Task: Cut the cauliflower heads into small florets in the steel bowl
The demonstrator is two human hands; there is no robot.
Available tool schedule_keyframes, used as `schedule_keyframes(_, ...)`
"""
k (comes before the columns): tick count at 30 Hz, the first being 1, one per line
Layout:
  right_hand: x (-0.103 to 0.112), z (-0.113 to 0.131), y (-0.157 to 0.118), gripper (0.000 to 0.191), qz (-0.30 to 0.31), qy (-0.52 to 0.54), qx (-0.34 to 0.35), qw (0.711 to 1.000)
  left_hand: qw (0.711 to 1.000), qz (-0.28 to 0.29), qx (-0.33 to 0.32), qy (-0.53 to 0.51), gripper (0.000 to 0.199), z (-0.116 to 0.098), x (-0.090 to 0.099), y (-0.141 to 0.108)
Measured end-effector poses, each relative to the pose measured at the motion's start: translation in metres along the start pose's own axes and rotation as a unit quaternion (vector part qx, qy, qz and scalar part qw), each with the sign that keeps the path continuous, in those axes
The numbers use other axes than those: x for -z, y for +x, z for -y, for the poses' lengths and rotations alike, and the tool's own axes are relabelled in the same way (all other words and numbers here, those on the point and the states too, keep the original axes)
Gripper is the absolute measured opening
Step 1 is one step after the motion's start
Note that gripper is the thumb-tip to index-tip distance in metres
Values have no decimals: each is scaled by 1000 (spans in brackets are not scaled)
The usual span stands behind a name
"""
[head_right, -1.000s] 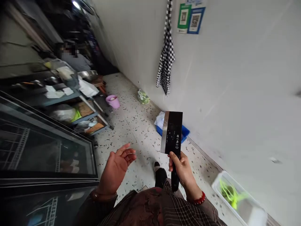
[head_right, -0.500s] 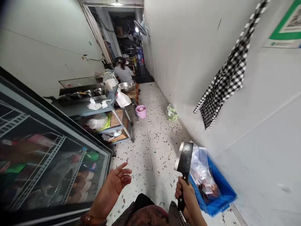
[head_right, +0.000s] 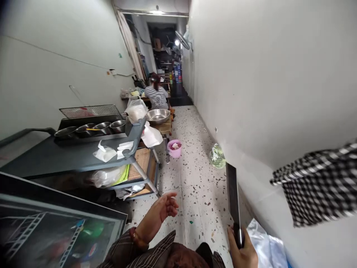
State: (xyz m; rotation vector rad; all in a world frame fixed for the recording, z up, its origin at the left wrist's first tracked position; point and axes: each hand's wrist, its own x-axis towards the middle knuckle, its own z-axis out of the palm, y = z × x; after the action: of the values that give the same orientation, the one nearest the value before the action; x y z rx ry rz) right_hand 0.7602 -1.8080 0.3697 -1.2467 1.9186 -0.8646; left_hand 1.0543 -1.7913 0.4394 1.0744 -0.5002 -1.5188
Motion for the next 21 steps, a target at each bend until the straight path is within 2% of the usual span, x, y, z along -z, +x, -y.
schedule_keyframes(3, -29, 24, 54, 56, 13, -1, 29, 1000, 1000, -16, -5, 10, 51, -17, 0, 66)
schedule_keyframes(7, -66, 62, 161, 60, 55, -35, 48, 997, 998, -67, -11, 14, 49, -33, 2, 153)
schedule_keyframes(11, -99, 123, 281, 59, 151, -29, 122, 981, 986, -162, -48, -5, 48, -59, -14, 238)
schedule_keyframes(13, -115, 160, 332, 53, 206, -19, 175, 962, 983, -175, -58, -9, 48, -76, -27, 279)
schedule_keyframes(17, -152, 225, 409, 43, 268, 8, 256, 929, 986, -155, -60, 14, 47, -103, -43, 358)
schedule_keyframes(21, -207, 266, 470, 40, 295, 14, 291, 910, 978, -202, -51, 7, 47, -126, -33, 439)
